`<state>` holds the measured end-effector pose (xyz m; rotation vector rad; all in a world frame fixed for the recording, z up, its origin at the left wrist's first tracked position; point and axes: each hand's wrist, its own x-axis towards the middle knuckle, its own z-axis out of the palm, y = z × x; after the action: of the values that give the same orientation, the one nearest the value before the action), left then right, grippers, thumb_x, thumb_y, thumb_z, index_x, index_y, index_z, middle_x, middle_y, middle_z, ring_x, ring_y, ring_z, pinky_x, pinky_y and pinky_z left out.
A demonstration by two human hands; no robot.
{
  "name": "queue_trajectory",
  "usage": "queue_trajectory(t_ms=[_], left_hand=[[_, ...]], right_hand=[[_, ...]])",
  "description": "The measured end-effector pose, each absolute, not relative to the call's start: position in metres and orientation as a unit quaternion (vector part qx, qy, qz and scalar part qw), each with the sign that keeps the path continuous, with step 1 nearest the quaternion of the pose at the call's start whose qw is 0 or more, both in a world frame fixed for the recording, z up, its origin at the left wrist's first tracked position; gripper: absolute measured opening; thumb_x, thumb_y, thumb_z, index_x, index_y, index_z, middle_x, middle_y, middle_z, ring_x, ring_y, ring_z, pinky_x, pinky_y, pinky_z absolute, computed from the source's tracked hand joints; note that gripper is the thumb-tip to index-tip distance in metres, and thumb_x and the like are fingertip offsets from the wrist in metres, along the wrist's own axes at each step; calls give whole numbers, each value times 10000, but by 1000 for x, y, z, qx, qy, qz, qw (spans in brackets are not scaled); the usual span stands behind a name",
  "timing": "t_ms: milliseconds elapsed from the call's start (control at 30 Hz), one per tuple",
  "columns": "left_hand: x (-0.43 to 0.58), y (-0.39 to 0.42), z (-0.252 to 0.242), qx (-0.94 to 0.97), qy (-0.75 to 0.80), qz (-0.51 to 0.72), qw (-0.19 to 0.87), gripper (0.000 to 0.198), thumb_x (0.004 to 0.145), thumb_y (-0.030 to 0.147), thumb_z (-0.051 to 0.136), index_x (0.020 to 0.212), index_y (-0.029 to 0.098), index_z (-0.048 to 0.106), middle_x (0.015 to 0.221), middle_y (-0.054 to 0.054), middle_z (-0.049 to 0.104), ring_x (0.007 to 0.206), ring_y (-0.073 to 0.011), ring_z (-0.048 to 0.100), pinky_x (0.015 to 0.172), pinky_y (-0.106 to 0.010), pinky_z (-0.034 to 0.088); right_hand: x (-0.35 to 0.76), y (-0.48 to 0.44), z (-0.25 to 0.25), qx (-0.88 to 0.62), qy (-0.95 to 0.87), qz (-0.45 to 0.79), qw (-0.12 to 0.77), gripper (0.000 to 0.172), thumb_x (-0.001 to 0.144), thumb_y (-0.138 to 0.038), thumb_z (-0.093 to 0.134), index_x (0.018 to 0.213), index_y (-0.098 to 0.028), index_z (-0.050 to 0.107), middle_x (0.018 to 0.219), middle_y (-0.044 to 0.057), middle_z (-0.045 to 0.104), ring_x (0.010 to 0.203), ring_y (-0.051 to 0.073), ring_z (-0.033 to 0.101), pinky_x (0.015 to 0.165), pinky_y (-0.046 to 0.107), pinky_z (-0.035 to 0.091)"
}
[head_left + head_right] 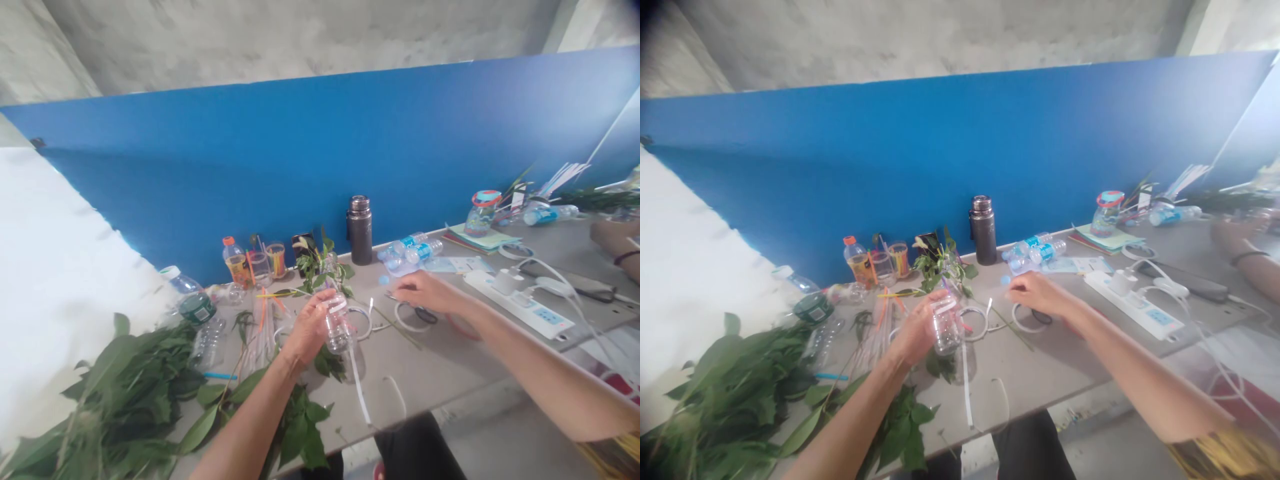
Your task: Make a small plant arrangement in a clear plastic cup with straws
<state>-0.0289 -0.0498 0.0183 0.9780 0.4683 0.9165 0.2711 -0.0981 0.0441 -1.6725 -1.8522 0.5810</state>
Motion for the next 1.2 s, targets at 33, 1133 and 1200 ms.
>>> queue_trajectory(t_ms=[33, 1133, 1200], left_hand=[[-28, -50, 18, 451, 221, 434, 748, 532, 683, 433, 880, 1098, 196, 647, 1008, -81, 715, 786, -197, 691, 742, -372, 567], [-38, -49, 26, 523, 267, 531, 611, 593, 775, 316, 804, 1325, 230, 600, 1428, -125, 610, 1281, -300, 591, 1079, -453, 471], [-37, -51, 27, 528, 286, 530, 599, 612, 764, 333, 815, 1326, 228, 596, 1439, -130, 600, 1272, -302, 598, 1054, -441, 496]], right_hand=[[251, -100, 44, -571, -690, 288, 339, 322, 851, -457, 633, 948, -180, 765, 889, 78, 764, 808, 231, 702, 729, 326, 526], [119, -69, 2, -344, -625, 438, 548, 473, 850, -364, 710, 1298, -266, 596, 1141, 56, 719, 1019, 247, 693, 822, 354, 569], [116, -70, 3, -378, -624, 404, 552, 440, 840, -329, 712, 1265, -270, 619, 1113, 39, 731, 985, 240, 698, 807, 343, 565]])
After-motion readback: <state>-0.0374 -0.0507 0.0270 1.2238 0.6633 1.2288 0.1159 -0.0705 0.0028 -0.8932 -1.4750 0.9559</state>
